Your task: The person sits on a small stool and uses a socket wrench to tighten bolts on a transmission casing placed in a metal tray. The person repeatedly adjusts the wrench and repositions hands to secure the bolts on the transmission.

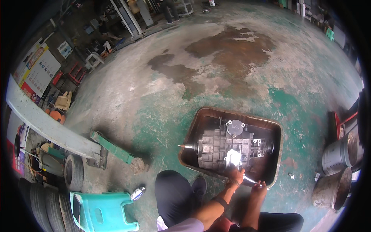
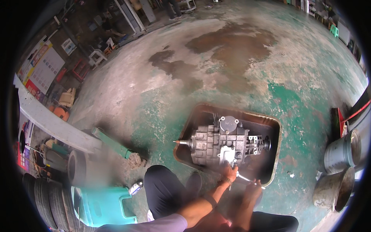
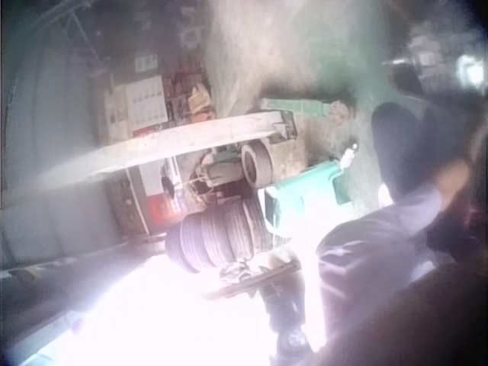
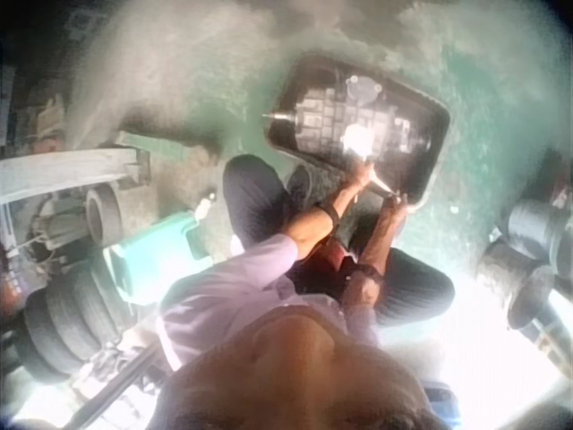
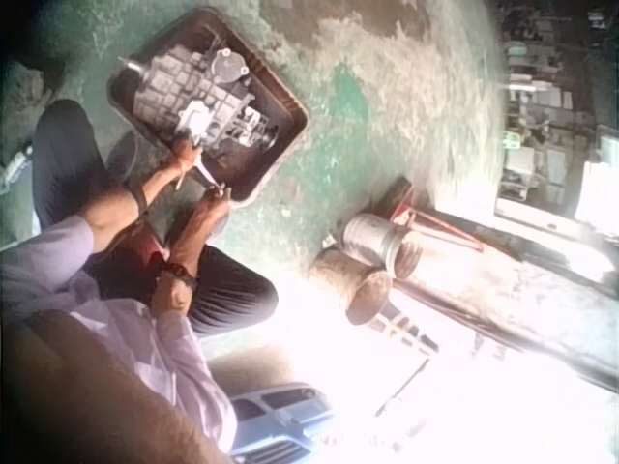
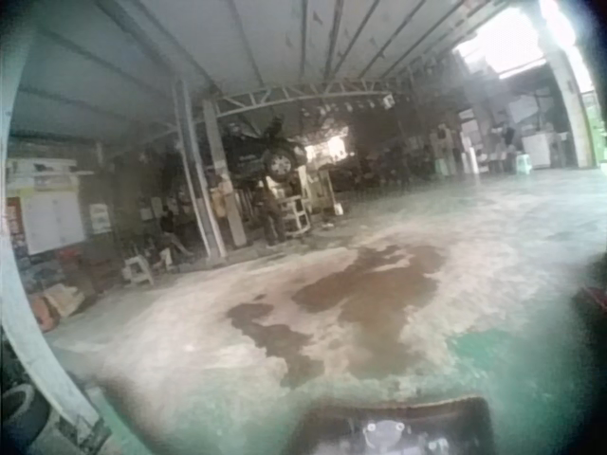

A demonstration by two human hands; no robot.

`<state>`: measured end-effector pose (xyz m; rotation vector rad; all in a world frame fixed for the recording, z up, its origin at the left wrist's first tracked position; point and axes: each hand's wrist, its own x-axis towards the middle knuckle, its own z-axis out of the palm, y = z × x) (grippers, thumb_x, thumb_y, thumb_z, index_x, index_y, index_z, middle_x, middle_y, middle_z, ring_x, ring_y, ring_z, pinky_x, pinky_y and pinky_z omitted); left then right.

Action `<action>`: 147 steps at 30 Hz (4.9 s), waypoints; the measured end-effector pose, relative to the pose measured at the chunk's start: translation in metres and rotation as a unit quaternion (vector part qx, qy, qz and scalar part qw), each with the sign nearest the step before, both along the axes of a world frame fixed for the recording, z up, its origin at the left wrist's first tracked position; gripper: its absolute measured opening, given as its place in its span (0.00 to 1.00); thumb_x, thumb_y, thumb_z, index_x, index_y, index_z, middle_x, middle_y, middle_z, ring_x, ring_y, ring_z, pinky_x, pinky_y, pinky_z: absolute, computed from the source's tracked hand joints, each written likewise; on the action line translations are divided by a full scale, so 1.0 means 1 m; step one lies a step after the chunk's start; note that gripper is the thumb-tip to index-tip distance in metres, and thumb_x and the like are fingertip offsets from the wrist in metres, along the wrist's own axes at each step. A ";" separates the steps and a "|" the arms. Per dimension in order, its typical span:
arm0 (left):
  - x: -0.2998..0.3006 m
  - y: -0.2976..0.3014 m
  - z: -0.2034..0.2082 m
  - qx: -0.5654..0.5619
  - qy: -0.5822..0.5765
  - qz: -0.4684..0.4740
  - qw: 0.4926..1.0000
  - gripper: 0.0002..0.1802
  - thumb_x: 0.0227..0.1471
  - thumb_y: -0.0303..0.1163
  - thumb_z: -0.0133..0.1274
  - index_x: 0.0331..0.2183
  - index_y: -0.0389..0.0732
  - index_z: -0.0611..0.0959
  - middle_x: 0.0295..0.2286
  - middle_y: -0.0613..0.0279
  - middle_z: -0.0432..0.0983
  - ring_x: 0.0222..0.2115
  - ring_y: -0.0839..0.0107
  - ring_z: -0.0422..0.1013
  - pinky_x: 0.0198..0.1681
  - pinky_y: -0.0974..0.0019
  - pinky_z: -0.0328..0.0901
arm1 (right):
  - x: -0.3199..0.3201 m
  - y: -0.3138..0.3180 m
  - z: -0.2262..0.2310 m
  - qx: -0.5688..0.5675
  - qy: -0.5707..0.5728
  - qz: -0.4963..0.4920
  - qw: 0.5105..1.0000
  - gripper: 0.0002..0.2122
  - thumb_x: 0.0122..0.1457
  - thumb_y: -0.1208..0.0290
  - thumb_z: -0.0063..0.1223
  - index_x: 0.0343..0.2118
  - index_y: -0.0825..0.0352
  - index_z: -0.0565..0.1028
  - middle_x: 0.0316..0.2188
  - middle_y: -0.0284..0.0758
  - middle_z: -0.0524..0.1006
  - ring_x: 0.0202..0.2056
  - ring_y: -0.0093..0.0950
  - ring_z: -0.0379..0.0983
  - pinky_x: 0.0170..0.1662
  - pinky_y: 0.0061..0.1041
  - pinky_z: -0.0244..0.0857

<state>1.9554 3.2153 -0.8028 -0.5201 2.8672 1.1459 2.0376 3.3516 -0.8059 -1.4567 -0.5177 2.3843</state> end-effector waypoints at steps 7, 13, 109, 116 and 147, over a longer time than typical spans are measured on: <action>0.001 0.001 -0.015 0.134 0.001 0.059 0.989 0.21 0.44 0.39 0.55 0.36 0.31 0.74 0.28 0.43 0.72 0.32 0.47 0.70 0.37 0.52 0.64 | -0.086 0.014 0.057 0.141 0.000 0.156 0.978 0.07 0.58 0.65 0.50 0.32 0.62 0.69 0.27 0.30 0.70 0.23 0.21 0.64 0.24 0.22 0.58; 0.002 0.003 0.001 0.387 -0.087 0.208 0.894 0.19 0.53 0.47 0.46 0.28 0.39 0.75 0.19 0.59 0.72 0.08 0.64 0.66 0.13 0.57 0.64 | -0.137 -0.018 0.106 0.337 0.033 0.332 0.880 0.04 0.54 0.69 0.50 0.27 0.62 0.70 0.18 0.23 0.64 0.19 0.15 0.59 0.22 0.16 0.59; -0.025 0.008 0.022 0.707 -0.141 0.252 0.645 0.17 0.59 0.45 0.35 0.33 0.42 0.72 0.19 0.58 0.69 0.15 0.67 0.66 0.17 0.61 0.61 | -0.194 -0.055 0.126 0.413 0.148 0.437 0.785 0.24 0.52 0.67 0.57 0.50 0.71 0.64 0.32 0.38 0.75 0.26 0.25 0.71 0.28 0.24 0.67; -0.014 -0.023 -0.021 0.857 -0.168 0.057 0.483 0.22 0.58 0.46 0.38 0.43 0.38 0.72 0.37 0.49 0.73 0.34 0.57 0.72 0.38 0.54 0.69 | -0.188 -0.109 0.134 0.604 0.078 0.536 0.584 0.29 0.49 0.63 0.57 0.53 0.70 0.62 0.42 0.49 0.73 0.43 0.45 0.71 0.47 0.35 0.65; 0.027 -0.011 -0.016 0.864 -0.229 0.086 0.440 0.17 0.57 0.39 0.41 0.40 0.38 0.78 0.38 0.46 0.76 0.35 0.58 0.74 0.39 0.53 0.70 | -0.086 -0.169 0.105 0.538 0.077 0.830 0.121 0.10 0.42 0.72 0.57 0.31 0.63 0.80 0.33 0.38 0.79 0.37 0.34 0.77 0.36 0.29 0.70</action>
